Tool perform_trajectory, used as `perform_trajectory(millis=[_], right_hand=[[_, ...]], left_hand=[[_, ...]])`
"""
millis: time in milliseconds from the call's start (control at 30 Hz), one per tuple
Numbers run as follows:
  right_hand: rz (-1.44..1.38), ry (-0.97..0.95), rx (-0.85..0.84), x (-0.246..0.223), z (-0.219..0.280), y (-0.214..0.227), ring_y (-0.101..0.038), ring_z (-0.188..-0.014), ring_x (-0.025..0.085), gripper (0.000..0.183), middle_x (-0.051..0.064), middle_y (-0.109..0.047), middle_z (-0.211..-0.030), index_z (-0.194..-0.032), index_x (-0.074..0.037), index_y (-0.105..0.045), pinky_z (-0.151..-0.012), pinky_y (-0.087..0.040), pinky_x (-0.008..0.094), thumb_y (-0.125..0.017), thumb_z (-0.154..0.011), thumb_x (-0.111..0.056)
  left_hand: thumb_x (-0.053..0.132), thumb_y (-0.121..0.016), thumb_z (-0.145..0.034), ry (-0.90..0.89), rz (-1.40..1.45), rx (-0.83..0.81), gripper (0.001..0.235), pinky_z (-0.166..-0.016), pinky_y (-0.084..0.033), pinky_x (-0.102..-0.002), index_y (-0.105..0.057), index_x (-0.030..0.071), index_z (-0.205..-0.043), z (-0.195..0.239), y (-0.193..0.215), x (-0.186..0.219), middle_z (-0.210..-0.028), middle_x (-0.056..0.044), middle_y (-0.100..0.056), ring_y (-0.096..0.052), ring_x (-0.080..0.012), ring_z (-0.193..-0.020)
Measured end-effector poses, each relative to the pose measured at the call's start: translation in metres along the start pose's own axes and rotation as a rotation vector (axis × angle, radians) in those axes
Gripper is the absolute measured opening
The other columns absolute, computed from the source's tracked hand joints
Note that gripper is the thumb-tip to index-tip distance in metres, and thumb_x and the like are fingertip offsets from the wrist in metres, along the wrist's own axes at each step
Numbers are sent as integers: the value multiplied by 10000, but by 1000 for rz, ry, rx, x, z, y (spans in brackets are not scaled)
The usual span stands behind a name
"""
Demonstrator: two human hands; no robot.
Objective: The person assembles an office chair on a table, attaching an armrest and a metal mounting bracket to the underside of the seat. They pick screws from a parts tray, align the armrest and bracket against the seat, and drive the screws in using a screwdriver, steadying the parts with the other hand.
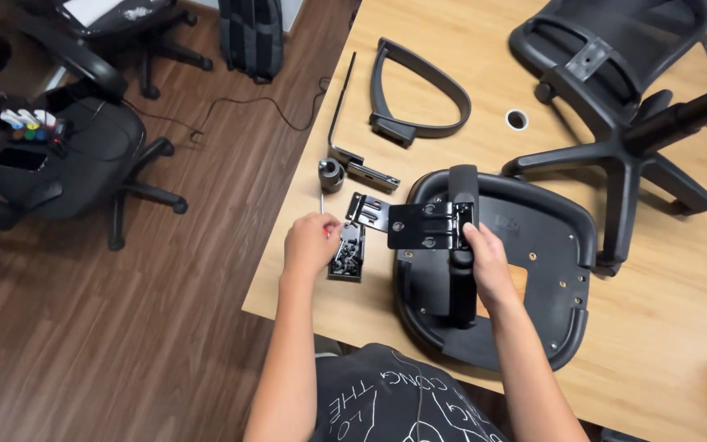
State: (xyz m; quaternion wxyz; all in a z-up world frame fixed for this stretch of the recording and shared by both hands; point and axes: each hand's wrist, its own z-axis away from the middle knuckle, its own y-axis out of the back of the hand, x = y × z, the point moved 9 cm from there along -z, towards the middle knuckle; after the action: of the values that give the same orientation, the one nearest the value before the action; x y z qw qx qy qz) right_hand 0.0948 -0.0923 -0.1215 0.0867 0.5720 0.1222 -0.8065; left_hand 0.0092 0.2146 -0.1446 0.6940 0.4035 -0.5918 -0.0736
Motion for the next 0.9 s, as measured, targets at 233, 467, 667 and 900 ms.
perform_trajectory(millis=[233,467,667,900], right_hand=[[10,9,38,3,-5,9,-585,-702,73,244,-17,-625,-823,-1066,-71,-645,-640,-485,238,-520,-1056,-281],[-85,-4,109,-2,-5,22,-659,-864,95,351,22,-705,-979,-1127,-36,-666,-780,-528,243,-487,-1051,-329],[-147,-41,139,4,-7,32,-676,-853,145,386,66,-716,-982,-1148,-9,-670,-782,-540,291,-489,-1061,-338],[-166,-59,163,8,-8,36,-665,-898,123,365,44,-708,-1004,-1163,-22,-670,-804,-531,274,-514,-1052,-333]], left_hand=[[110,-788,-722,178,-94,-195,207,-776,-583,-403,-796,179,-916,14,-78,-88,-880,-34,-762,-729,-268,-849],[140,-770,-754,273,-249,-389,127,-814,-593,-396,-813,190,-863,26,-116,-101,-907,-57,-776,-735,-270,-887],[262,-827,-759,315,-460,-486,267,-852,-595,-416,-775,70,-937,27,-142,-93,-983,-162,-751,-733,-330,-949],[196,-741,-845,383,-506,-488,202,-898,-586,-405,-786,84,-1007,31,-169,-111,-1070,-163,-758,-730,-316,-1035]])
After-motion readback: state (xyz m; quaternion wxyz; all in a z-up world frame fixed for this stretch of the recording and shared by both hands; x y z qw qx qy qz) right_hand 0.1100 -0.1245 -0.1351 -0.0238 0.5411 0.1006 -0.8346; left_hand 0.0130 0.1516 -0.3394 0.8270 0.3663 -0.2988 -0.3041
